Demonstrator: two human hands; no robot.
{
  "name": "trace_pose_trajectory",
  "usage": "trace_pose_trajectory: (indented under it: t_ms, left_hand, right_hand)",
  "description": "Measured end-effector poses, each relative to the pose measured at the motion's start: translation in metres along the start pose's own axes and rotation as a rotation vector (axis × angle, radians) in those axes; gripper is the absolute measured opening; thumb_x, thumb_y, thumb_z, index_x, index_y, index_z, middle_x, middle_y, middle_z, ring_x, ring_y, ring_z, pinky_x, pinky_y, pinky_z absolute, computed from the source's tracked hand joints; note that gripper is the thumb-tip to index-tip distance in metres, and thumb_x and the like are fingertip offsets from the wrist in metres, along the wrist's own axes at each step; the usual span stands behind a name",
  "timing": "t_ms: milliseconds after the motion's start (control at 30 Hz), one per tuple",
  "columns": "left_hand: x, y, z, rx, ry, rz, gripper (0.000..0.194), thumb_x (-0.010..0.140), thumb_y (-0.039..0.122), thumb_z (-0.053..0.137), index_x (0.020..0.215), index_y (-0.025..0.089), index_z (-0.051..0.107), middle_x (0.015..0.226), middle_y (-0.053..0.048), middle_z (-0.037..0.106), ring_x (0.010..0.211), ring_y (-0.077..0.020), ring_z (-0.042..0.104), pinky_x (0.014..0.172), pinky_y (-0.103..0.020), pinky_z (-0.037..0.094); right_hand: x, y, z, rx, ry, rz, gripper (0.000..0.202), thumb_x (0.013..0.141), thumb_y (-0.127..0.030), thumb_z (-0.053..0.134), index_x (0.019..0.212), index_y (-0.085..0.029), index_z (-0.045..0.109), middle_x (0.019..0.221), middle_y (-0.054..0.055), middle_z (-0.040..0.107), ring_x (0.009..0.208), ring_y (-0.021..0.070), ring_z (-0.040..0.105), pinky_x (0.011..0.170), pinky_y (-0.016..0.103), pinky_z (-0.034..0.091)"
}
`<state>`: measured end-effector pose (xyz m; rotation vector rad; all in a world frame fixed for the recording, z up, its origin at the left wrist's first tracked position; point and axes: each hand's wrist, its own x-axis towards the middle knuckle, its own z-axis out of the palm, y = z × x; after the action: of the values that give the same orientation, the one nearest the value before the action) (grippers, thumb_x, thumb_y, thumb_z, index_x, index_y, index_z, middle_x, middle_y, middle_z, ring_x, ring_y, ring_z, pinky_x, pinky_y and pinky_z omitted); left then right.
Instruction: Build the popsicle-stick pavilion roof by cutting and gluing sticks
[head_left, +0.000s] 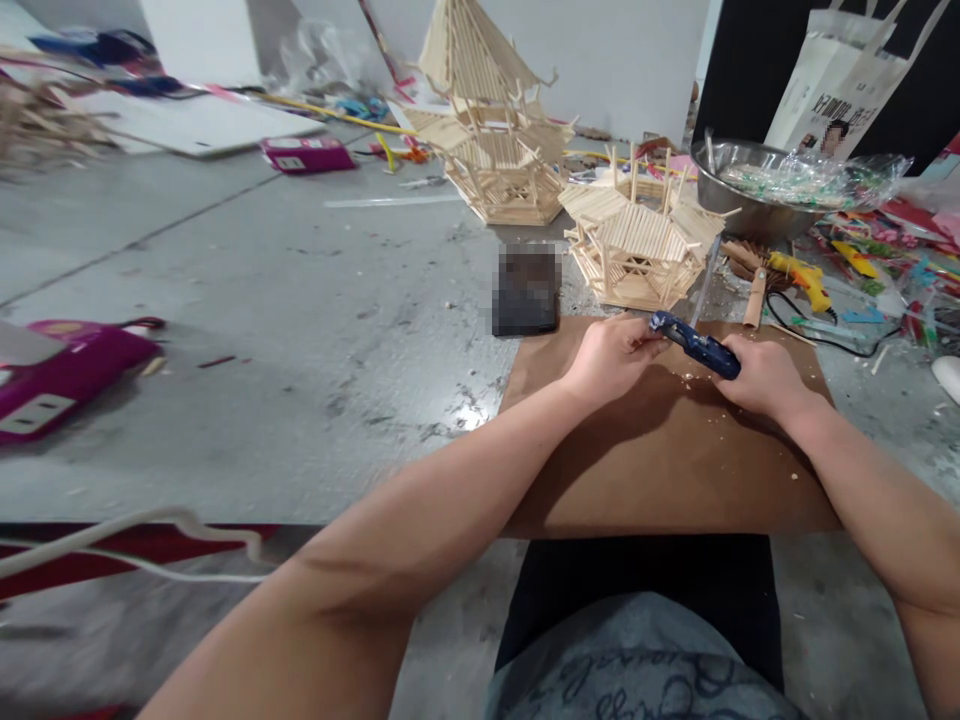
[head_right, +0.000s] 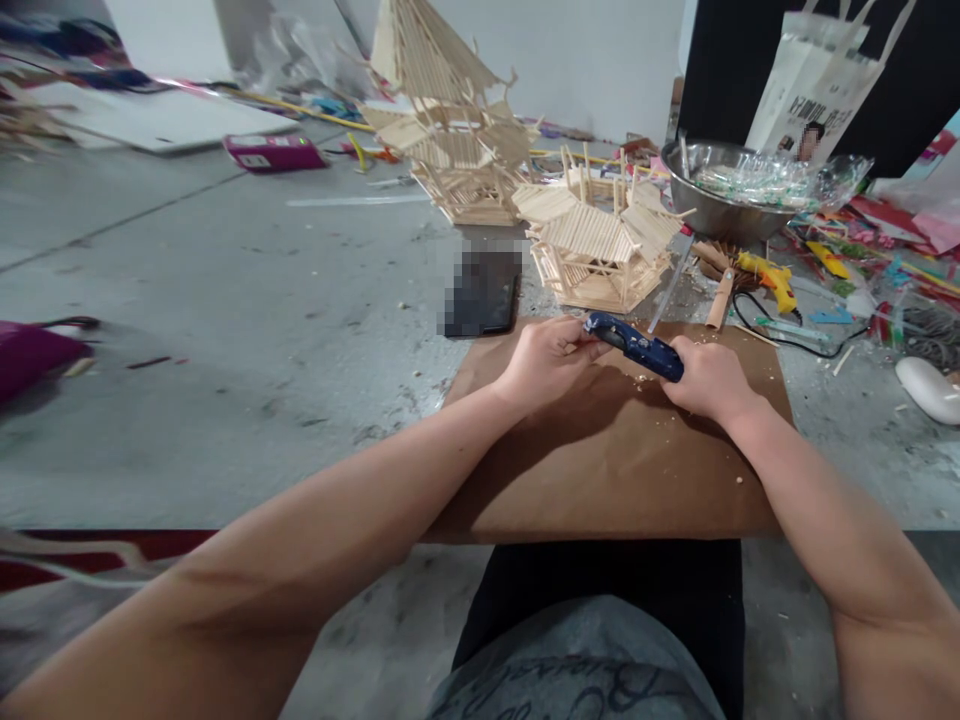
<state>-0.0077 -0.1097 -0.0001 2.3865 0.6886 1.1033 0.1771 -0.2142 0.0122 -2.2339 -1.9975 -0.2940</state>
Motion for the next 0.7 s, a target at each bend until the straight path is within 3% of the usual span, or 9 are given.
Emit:
trace_pose_trajectory:
  t_ms: [333,700]
  left_hand:
    - [0.0002,-0.0024,0.0002,-0.004,-0.008,-0.027,0.016,0.075,0.025,0.057,0.064,0.015,0.062,0.06,-0.002,0.058,0.057,-0.0118,0.053,0.052,-0.022,0.039]
    - [0.001,-0.0021,-0.0035,0.021,-0.055,0.06,0.019,0.077,0.021,0.053,0.059,0.015,0.058,0.058,-0.001,0.057,0.057,-0.0117,0.053,0.053,-0.022,0.038]
  right_hand:
    - [0.0012,0.0001,0.0007,-0.018,0.007,-0.002,0.03,0.07,-0.038,0.052,0.091,-0.019,0.059,0.075,0.007,0.067,0.069,0.0244,0.062,0.056,0.03,0.039]
    - [0.0033,0.0057,0.0,0.022,-0.027,-0.023,0.035,0.068,-0.037,0.055,0.097,-0.018,0.056,0.085,0.009,0.066,0.075,0.0256,0.062,0.059,0.031,0.041]
